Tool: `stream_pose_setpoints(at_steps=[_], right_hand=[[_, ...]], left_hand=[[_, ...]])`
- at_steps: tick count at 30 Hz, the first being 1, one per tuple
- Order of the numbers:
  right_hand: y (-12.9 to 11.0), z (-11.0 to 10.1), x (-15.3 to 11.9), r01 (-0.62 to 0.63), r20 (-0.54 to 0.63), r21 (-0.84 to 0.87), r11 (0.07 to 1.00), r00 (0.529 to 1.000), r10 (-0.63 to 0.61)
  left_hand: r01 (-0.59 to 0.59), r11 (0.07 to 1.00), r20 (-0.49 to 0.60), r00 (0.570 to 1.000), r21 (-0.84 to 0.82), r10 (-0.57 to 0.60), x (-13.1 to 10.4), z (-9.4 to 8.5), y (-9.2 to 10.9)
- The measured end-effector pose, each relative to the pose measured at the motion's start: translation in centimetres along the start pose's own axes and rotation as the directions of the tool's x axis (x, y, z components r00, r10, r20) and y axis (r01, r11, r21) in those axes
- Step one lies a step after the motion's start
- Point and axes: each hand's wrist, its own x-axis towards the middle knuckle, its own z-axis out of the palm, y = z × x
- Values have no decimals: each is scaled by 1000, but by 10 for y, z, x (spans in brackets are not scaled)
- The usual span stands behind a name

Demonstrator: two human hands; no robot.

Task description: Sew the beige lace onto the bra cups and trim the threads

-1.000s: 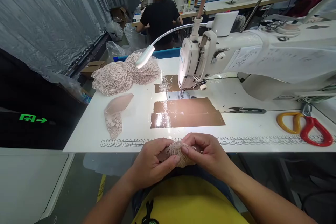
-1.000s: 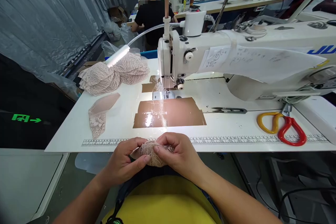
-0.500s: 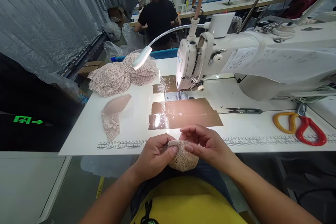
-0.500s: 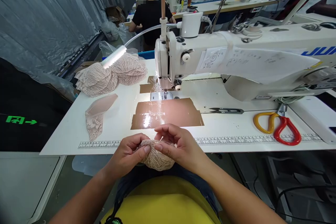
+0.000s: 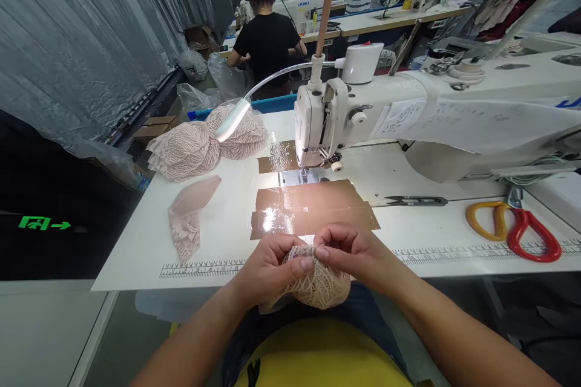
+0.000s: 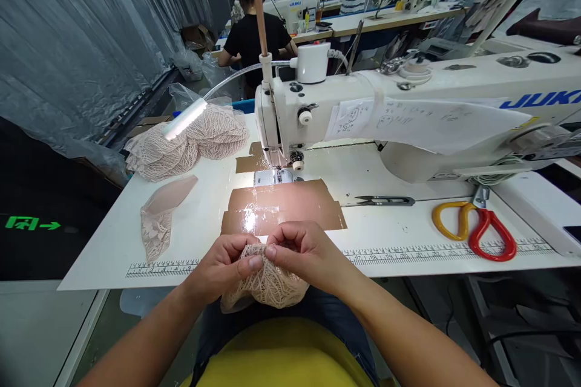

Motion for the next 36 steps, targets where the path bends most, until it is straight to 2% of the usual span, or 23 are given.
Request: stream_pose_setpoints(at_steps=[5, 8, 10, 11, 12, 13, 14, 15, 16, 17, 18, 19, 20, 22, 24, 27, 29, 32, 34, 36], right_hand=[[5, -8, 12, 4, -21, 34, 999, 1000, -4], [5, -24, 13, 17, -104, -34, 999, 994, -20], [3, -39, 10, 4, -204, -88, 996, 979, -22], [1, -47, 7, -4, -252, -108, 994, 967, -24], [0, -54, 4, -7, -287, -123, 992, 958, -29], [-1, -60, 2, -8, -303, -142, 990, 952, -36], [-3, -65, 0, -4, -305, -169, 986, 951, -48], [-5, -69, 1, -4, -293, -209, 978, 954, -59], [-8, -71, 3, -4, -274, -260, 966, 959, -70], [-11, -72, 6, -3, -252, -320, 947, 964, -82], [-14, -72, 12, -1, -229, -386, 922, 969, -94], [-18, -72, 18, 0, -205, -452, 892, 973, -104], [-21, -71, 25, 2, -187, -512, 859, 976, -114], [-24, -68, 41, 24, -151, -623, 782, 977, -150], [-22, -64, 54, 75, -95, -724, 685, 974, -207], [-9, -57, 66, 145, 25, -843, 518, 973, -230], [1, -53, 70, 156, 70, -897, 413, 974, -216], [14, -49, 71, 153, 96, -954, 257, 971, -221], [19, -49, 71, 156, 113, -974, 164, 963, -243], [22, -49, 72, 154, 121, -983, 100, 954, -275]], left_hand=[[66, 965, -144, 984, -255, -105, 17, 5, -6], [34, 965, -278, 954, -260, -109, 16, -9, 12], [-50, 995, -434, 901, -88, 6, 12, -27, 34], [-84, 994, -516, 850, 64, 105, 11, -36, 45], [-118, 955, -580, 772, 272, 261, 11, -44, 55], [-100, 864, -581, 701, 494, 413, 14, -50, 63], [-57, 723, -519, 657, 688, 546, 20, -55, 67], [-11, 550, -413, 647, 835, 641, 29, -57, 68], [22, 379, -292, 679, 925, 674, 41, -56, 65], [14, 231, -168, 729, 973, 664, 55, -53, 59], [8, 126, -85, 781, 992, 618, 69, -49, 50], [10, 61, -41, 845, 998, 534, 83, -43, 39], [10, 34, -24, 887, 999, 461, 94, -36, 28], [0, 21, -9, 909, 1000, 418, 109, -22, 8], [-1, -10, 5, 918, 1000, 396, 110, -12, -3], [-9, -76, 35, 936, 997, 350, 98, -6, 1], [-45, -80, 66, 955, 996, 289, 89, -10, 13], [-120, 41, 107, 966, 992, 234, 83, -24, 30], [-184, 125, 145, 952, 975, 270, 86, -34, 33], [-245, 112, 199, 927, 963, 319, 91, -43, 28]])
